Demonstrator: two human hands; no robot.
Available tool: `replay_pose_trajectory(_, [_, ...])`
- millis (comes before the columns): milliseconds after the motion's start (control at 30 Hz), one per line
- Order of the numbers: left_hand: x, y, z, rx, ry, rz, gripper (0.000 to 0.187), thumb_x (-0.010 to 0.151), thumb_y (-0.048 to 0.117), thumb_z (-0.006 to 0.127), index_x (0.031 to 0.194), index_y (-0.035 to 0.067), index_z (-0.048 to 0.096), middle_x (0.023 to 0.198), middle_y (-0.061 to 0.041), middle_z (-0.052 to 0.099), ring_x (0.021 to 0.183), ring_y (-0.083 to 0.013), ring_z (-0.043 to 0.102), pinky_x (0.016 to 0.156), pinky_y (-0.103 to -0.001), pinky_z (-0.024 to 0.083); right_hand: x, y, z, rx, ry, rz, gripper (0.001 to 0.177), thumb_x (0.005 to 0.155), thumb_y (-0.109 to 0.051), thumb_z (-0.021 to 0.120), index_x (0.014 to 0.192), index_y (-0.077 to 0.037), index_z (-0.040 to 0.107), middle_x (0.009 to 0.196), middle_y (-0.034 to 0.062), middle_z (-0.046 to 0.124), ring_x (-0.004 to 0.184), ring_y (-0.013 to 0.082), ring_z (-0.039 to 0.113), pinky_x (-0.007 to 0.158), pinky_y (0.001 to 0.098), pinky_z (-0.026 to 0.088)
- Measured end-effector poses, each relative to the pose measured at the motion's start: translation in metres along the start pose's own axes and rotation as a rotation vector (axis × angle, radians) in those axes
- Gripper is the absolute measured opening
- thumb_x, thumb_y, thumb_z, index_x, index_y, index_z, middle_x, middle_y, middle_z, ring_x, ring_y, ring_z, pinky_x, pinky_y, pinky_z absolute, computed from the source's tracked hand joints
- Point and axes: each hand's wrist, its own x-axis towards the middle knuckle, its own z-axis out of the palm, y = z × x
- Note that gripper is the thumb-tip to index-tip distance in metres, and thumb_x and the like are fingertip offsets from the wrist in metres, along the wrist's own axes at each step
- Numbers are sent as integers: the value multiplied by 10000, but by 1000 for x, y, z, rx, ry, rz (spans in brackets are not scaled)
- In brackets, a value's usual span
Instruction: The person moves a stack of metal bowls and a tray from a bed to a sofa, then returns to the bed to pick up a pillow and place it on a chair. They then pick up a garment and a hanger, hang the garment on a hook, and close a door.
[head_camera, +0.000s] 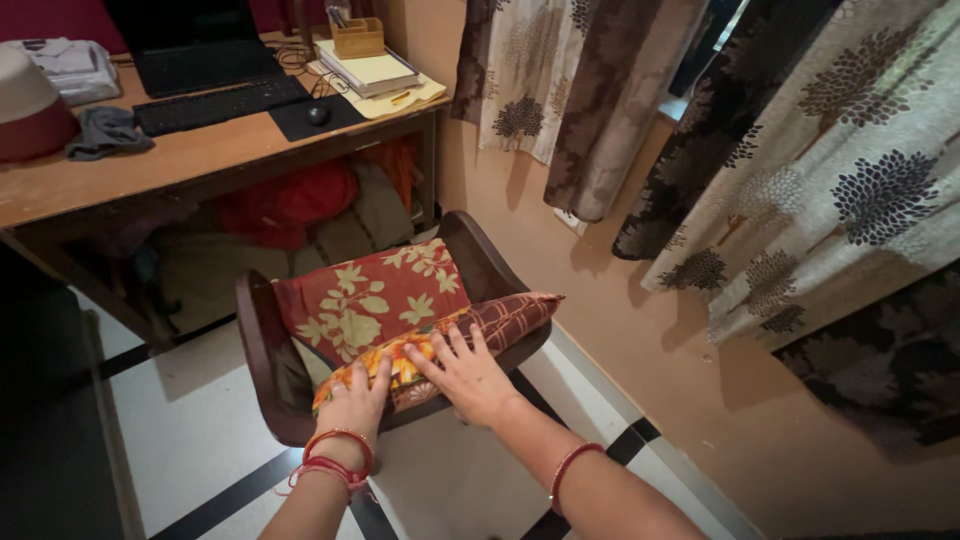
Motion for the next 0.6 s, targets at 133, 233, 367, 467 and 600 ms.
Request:
replay_pose_trajectory(133, [2, 0, -19, -2, -113, -94, 1045, 871, 208, 758, 1636, 310, 53, 1637, -104, 280, 1331, -342, 536, 1000, -473, 534, 9, 0, 15, -99, 325, -4, 1010, 821, -275, 830, 1632, -224, 230, 1497, 203, 426, 1368, 441, 405, 1113, 637, 304])
replay_pose_trajectory(233, [-2, 4, -39, 2, -141, -97, 1002, 892, 262, 742, 1645, 275, 81, 1639, -105, 290, 1402, -329, 460, 1091, -543, 436, 7, 2, 3, 15, 104, 4, 986, 780, -227, 818, 1598, -211, 266, 1527, 204, 405, 1393, 422, 392, 1121, 614, 301])
replay_pose_trajectory(367, [0, 24, -63, 25, -78, 5, 1106, 805, 251, 818, 1636, 236, 87, 1674, -82, 217, 1528, -303, 262, 1203, -541, 283, -23, 14, -23, 115, 54, 29, 957, 737, -240, 823, 1556, -177, 331, 1529, 188, 410, 1386, 389, 419, 1087, 545, 373])
replay_pose_trajectory(467, [2, 63, -79, 30, -48, 128, 1091, 817, 255, 817, 1629, 236, 90, 1684, -80, 184, 1536, -315, 220, 1203, -565, 256, -59, 31, -29, 174, 64, 123, 910, 754, -223, 820, 1547, -182, 375, 1510, 178, 433, 1338, 373, 465, 1051, 521, 422])
replay_pose_trajectory(600, [-11, 132, -108, 24, -245, 256, 1207, 762, 384, 923, 1642, 214, 115, 1677, -84, 204, 1566, -327, 170, 1237, -519, 235, -126, 62, -26, 201, -58, 250, 910, 776, -261, 830, 1551, -186, 360, 1461, 189, 435, 1306, 380, 476, 1025, 517, 445])
